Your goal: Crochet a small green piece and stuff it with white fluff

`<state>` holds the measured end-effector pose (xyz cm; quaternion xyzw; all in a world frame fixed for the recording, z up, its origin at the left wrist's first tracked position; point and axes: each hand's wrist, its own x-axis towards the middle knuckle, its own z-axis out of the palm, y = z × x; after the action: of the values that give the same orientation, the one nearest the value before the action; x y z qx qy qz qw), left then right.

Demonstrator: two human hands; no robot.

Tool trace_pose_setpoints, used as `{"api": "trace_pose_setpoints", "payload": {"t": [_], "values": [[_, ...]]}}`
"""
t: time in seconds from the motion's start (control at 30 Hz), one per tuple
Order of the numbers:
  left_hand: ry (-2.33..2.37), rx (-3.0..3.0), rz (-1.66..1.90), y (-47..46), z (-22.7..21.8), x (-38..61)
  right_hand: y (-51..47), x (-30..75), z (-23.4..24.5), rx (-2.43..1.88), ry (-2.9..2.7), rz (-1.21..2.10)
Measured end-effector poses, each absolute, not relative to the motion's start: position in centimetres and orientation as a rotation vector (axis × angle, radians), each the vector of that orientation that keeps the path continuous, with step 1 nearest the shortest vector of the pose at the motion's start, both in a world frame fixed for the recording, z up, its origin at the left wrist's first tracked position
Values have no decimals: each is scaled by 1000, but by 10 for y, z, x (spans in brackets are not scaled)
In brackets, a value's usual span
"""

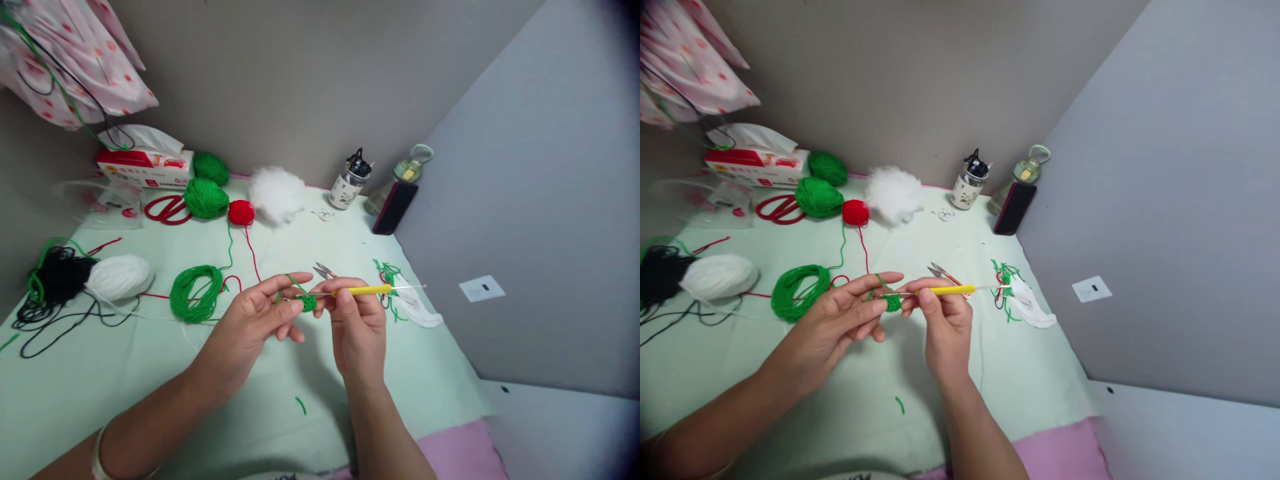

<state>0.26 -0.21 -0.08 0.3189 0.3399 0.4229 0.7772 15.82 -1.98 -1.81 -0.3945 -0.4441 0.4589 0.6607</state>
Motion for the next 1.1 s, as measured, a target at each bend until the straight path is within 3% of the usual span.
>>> {"api": "trace_pose_setpoints", "payload": {"t": [0.27, 0.57, 0.83, 0.93, 1.1], "values": [[848, 751, 888, -2, 1, -2, -25, 161, -12, -910, -1131, 934], [776, 600, 952, -7, -5, 4, -33, 156, -28, -1031, -1783, -48], [700, 556, 924, -3, 3, 0, -21, 159, -14, -915, -1198, 803], [755, 636, 942, -6, 2, 4, -23, 154, -17, -932, -1291, 738], [751, 586, 955, -6, -3, 5, -32, 153, -25, -1037, -1644, 220]]}}
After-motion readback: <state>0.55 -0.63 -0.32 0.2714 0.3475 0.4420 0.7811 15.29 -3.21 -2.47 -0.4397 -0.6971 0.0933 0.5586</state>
